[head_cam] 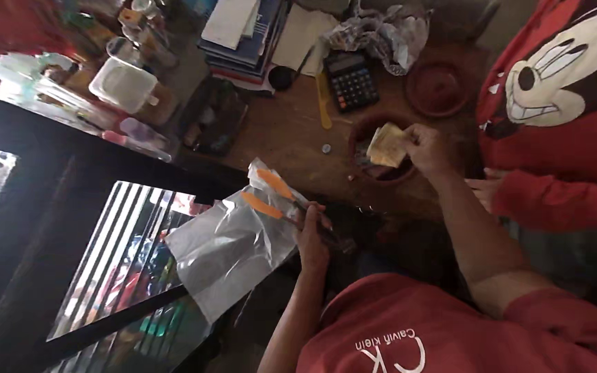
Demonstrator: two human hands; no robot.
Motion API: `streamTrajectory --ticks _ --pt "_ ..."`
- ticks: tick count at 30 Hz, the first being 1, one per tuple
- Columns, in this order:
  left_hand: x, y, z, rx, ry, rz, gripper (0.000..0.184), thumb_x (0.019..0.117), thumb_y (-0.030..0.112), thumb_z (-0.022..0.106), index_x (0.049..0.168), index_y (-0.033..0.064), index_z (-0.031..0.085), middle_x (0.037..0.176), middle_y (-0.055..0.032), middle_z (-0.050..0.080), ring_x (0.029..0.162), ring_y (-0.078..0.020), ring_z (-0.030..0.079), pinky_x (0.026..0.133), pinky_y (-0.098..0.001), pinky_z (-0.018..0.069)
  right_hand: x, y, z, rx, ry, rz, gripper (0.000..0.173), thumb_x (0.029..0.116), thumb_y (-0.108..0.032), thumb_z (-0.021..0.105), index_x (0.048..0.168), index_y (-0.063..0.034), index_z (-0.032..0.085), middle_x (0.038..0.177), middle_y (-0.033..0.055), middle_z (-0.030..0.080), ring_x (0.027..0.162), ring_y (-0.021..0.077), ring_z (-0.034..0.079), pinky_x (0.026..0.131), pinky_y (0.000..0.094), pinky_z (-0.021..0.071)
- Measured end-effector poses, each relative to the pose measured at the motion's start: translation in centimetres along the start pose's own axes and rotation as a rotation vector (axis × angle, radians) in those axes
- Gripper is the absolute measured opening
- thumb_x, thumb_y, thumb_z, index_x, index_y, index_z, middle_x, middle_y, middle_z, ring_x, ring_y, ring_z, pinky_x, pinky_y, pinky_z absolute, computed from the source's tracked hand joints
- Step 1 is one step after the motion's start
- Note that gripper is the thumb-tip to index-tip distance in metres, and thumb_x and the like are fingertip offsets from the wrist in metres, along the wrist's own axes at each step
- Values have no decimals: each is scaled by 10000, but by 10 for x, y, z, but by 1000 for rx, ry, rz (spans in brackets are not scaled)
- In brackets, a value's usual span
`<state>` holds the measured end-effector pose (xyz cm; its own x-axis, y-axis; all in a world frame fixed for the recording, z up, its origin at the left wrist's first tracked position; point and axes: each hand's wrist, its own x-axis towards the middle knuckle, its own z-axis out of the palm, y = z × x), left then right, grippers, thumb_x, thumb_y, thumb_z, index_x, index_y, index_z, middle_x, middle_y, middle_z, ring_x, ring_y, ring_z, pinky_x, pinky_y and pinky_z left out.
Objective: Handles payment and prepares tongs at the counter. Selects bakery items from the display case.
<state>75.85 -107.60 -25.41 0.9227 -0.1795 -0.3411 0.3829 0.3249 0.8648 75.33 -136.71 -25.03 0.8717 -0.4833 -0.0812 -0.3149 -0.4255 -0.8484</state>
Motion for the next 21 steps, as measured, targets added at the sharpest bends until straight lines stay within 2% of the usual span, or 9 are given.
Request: streamTrajectory --ticks 2,4,6,8,10,13,16,18,21 --pt "1 -5 0 -4 9 -19 243 1085 99 346 1066 33 579 763 -10 650 565 -59 595 566 -209 552 12 12 0 -133 -185 -15 333 1068 -230 540 1114 56 703 1031 236 703 965 335 679 922 552 515" --pt "4 -8 2 4 0 -34 234 1071 89 358 1050 31 584 708 -3 634 549 -64 589 564 -215 548 22 9 7 -254 -258 -6 374 1106 -233 448 1193 44 684 1151 255 692 1105 390 667 1013 576 485" --pt "7 -10 4 12 -11 -53 224 1062 76 364 1058 19 580 719 -14 640 551 -68 592 565 -213 550 34 6 21 -394 -237 -22 311 1084 -96 450 1254 49 666 1245 265 673 1204 422 635 1061 572 468" --pt "9 -13 7 7 -7 -69 215 1059 65 375 1050 5 581 737 -33 649 549 -74 593 554 -214 547 44 5 35 -565 -280 10 310 1020 8 503 1294 44 643 1310 280 630 1279 466 567 1055 626 448" --pt "10 -15 8 8 -6 -86 208 1059 69 383 1064 0 579 790 -45 663 564 -75 597 556 -211 547 50 5 46 -698 -333 24 299 966 -8 608 1256 49 650 1291 290 624 1276 496 543 994 664 462" --pt "12 -18 9 9 8 -111 203 1062 73 384 1065 -1 573 820 -52 668 562 -75 591 555 -207 541 52 1 50 -724 -398 36 373 925 -66 710 1269 60 643 1323 302 599 1308 517 498 1021 692 416" --pt "15 -20 8 4 27 -122 196 1062 64 379 1064 -5 563 827 -57 670 563 -79 595 553 -213 545 54 8 39 -630 -414 25 321 965 -94 677 1252 45 648 1288 288 621 1266 494 545 1015 680 433" --pt "17 -21 8 -2 29 -132 200 1070 67 369 1074 -6 556 831 -63 673 563 -79 597 551 -213 544 56 20 27 -468 -328 -33 222 974 -81 662 1146 58 676 1164 273 666 1134 460 634 974 645 489" --pt "19 -22 11 2 21 -145 210 1075 69 356 1084 -5 552 835 -62 671 559 -73 593 548 -204 540 52 17 7 -343 -192 -23 202 994 -99 640 1138 39 674 1104 251 695 1043 416 681 934 611 523"
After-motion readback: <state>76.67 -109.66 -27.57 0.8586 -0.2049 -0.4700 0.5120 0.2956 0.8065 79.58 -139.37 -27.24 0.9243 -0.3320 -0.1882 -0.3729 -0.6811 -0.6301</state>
